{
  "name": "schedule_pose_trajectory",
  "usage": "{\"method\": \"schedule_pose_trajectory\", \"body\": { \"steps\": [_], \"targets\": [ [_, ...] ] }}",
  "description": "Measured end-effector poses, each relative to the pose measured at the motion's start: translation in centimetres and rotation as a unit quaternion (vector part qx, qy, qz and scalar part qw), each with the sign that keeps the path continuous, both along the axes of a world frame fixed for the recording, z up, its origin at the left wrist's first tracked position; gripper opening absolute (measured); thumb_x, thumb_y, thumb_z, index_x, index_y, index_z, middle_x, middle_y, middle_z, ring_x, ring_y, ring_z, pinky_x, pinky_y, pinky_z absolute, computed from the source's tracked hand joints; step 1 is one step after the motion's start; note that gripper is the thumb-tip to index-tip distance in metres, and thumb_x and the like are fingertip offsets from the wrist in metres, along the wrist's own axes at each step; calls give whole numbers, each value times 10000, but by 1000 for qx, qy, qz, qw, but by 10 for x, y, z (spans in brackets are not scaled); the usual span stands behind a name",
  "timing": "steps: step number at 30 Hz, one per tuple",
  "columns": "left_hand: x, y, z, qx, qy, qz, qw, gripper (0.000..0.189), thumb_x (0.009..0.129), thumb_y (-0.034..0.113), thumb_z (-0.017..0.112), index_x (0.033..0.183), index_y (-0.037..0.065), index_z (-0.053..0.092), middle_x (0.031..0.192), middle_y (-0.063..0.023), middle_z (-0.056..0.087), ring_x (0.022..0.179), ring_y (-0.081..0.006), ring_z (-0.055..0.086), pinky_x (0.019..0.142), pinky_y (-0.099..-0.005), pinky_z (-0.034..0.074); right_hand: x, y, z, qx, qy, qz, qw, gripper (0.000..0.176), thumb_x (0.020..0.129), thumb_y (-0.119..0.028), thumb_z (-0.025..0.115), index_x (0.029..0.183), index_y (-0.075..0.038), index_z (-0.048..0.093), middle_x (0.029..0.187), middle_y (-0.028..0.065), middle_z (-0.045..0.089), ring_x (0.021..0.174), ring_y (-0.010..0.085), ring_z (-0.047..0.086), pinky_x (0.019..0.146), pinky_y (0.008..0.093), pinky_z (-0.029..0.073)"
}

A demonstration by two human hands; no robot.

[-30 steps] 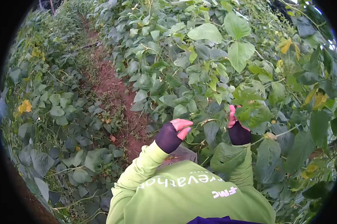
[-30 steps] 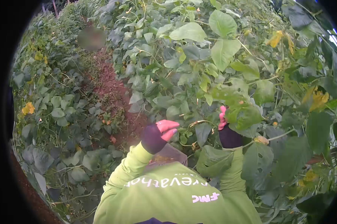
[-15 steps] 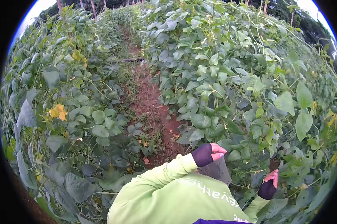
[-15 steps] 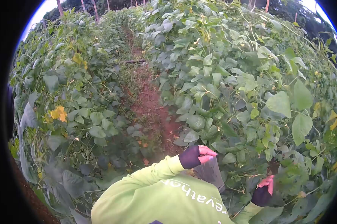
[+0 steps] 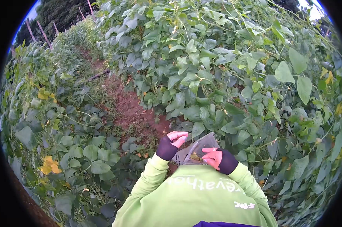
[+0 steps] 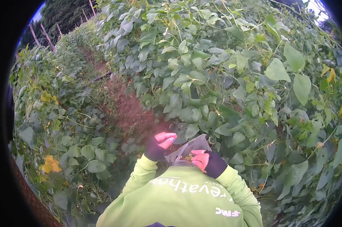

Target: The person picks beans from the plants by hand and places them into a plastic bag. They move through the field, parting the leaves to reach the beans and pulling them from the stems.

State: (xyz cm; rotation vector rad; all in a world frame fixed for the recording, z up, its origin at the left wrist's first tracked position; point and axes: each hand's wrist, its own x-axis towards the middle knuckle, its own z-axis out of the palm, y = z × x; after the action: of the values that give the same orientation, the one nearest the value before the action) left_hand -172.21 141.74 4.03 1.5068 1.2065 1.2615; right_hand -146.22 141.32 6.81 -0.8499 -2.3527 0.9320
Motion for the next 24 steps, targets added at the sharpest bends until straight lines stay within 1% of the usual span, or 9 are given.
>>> {"method": "schedule_pose_trajectory", "body": {
  "steps": [4,7,10,15,16,18,20,21,24],
  "targets": [
    [-20,21,26,6,-43,55,998,176,877,65,651,1039,24,708,940,-69,682,866,-144,628,786,-268,485,-4,0,11,-127,82,-91,984,143,854,-80,655,961,3,700,1037,153,683,992,234,630,796,342,493],
    [-44,80,62,76,9,82,994,213,913,67,618,1107,-5,671,1025,-59,685,912,-106,632,805,-239,495,6,-1,-2,-108,107,-80,985,157,859,-68,647,998,-16,695,1057,145,680,985,224,627,799,334,491],
    [-62,161,111,84,-99,82,988,253,943,72,569,1176,-4,633,1076,-82,681,929,-131,649,803,-247,524,11,-12,-6,-147,135,-87,976,186,871,-68,638,1044,-16,683,1070,108,674,928,182,612,799,298,478],
    [-109,332,162,78,-83,155,981,266,950,51,491,1187,10,602,1037,-105,675,792,-184,654,681,-292,541,24,-36,-9,-171,147,-146,963,203,867,-60,641,1060,-14,683,1063,89,666,925,148,587,816,273,460],
    [-111,350,176,43,-95,175,979,249,939,69,529,1171,32,614,1002,-87,680,771,-173,646,662,-294,535,29,-42,-13,-166,151,-163,961,206,867,-58,641,1063,-12,682,1060,86,666,926,145,586,818,273,459],
    [-152,453,153,107,216,247,939,282,901,154,632,1168,64,618,983,-65,689,765,-163,643,651,-294,525,37,-57,-18,-188,186,-209,941,221,863,-68,644,1075,-17,682,1028,74,665,849,113,578,759,248,459],
    [-138,457,174,43,234,259,936,404,832,252,735,1189,109,612,964,-42,692,765,-155,640,647,-310,516,48,-69,-28,-195,177,-255,930,225,864,-84,646,1077,-24,684,962,54,661,779,95,553,700,235,444],
    [-104,400,207,-68,85,216,970,493,785,299,781,1216,142,600,964,-31,690,771,-162,642,654,-328,512,51,-73,-35,-187,185,-280,923,225,864,-84,646,1077,-24,684,962,54,661,779,95,553,700,235,444],
    [-107,434,199,-76,81,200,973,471,781,300,783,1196,164,606,990,-29,687,747,-170,634,576,-325,494,60,-95,-31,-211,194,-324,902,221,875,-108,645,1078,-31,684,885,45,646,752,107,546,686,245,443]
  ]
}}
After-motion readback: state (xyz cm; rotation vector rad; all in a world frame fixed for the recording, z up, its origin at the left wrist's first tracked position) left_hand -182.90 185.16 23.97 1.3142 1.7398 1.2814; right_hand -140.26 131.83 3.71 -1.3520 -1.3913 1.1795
